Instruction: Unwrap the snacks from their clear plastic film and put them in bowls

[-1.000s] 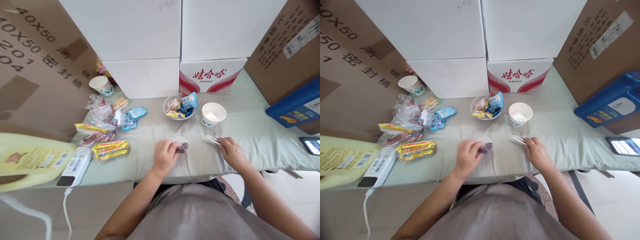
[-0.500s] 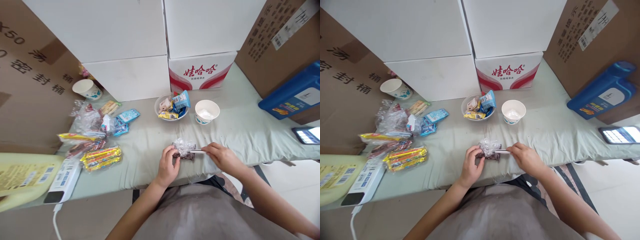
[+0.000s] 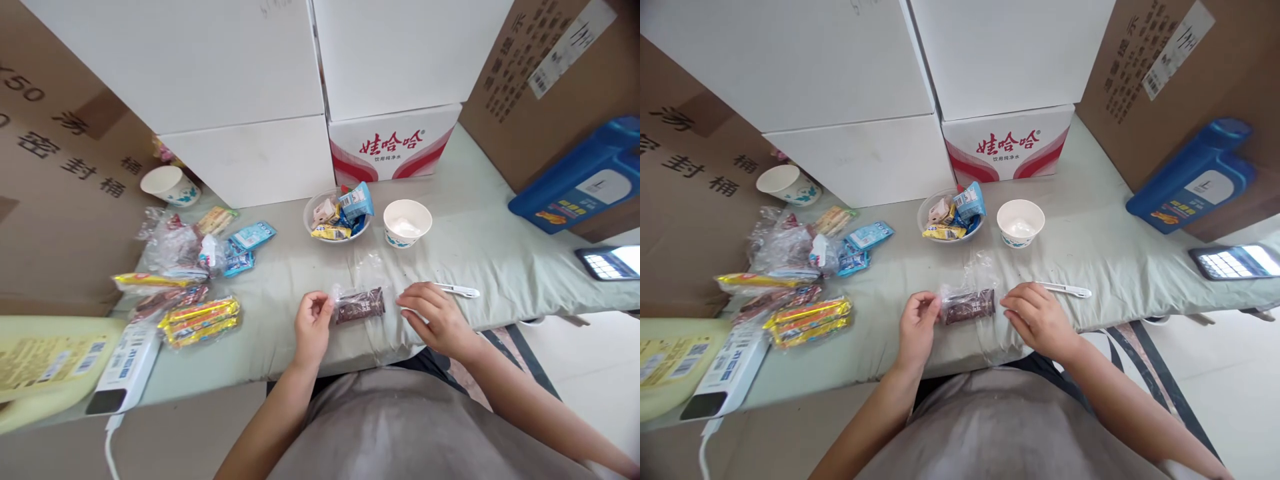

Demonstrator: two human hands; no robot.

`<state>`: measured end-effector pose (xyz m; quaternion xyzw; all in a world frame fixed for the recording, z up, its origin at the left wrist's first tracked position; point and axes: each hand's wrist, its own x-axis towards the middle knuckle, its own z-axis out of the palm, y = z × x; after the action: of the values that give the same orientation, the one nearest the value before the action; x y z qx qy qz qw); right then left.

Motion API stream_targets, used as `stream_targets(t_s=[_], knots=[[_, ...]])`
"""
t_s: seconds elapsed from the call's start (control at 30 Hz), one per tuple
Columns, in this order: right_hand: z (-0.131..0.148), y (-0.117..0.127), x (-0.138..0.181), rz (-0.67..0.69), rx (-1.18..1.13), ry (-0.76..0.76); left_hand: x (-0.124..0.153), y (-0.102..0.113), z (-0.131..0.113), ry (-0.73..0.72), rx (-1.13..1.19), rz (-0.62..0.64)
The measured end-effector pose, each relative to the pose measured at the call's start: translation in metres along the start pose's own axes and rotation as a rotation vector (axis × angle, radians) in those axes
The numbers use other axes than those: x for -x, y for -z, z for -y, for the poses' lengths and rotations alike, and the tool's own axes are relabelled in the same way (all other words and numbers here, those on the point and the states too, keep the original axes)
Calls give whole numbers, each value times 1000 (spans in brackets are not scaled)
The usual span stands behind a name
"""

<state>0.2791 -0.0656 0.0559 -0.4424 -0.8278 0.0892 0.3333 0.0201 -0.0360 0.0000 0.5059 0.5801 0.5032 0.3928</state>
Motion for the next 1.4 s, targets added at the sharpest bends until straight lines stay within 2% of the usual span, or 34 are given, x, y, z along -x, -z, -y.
stream_targets(t_s=[0.1,0.17,0.2,0.23,0.27,0.33,0.37,0.4,0.43,0.53,0.6,0.7,0.8,0.83,0.9,1.03,1.17,1.27,1.4], knots=[[8,-9,-11,38,-17,69,4,21,5,22,-9,-94],[9,-15,-17,89,-12,96,11,33,5,-89,-118,-193],[8,-19,-20,126,-3,102,16,36,3,-193,-189,-210],[8,-24,-23,167,14,98,21,38,-1,-326,-258,-174],[8,-28,-27,207,39,83,25,37,-5,-472,-319,-77],[9,-37,-33,282,94,29,28,31,-12,-706,-431,223],[9,-41,-35,316,118,-3,26,27,-14,-760,-507,346],[10,-43,-36,350,137,-29,23,22,-15,-767,-607,402],[10,-44,-35,383,149,-46,19,19,-15,-739,-723,393],[14,-37,-28,459,156,-3,7,16,-13,-638,-978,251],[18,-27,-20,487,119,80,7,19,-15,-675,-992,240],[25,-13,-11,561,-2,136,19,28,-30,-790,-911,427],[26,-10,-11,614,-43,41,29,33,-47,-782,-862,639],[24,-11,-13,600,-22,-1,30,33,-51,-766,-860,658],[18,-18,-19,537,38,-69,27,27,-55,-757,-854,619],[-1,-44,-32,428,139,-202,7,-3,-49,-775,-815,496],[-19,-66,-29,342,142,-290,-5,-24,-38,-622,-939,530],[-25,-74,-20,308,149,-274,1,-15,-32,-529,-945,580],[-25,-76,-16,297,160,-249,17,8,-28,-400,-844,533]])
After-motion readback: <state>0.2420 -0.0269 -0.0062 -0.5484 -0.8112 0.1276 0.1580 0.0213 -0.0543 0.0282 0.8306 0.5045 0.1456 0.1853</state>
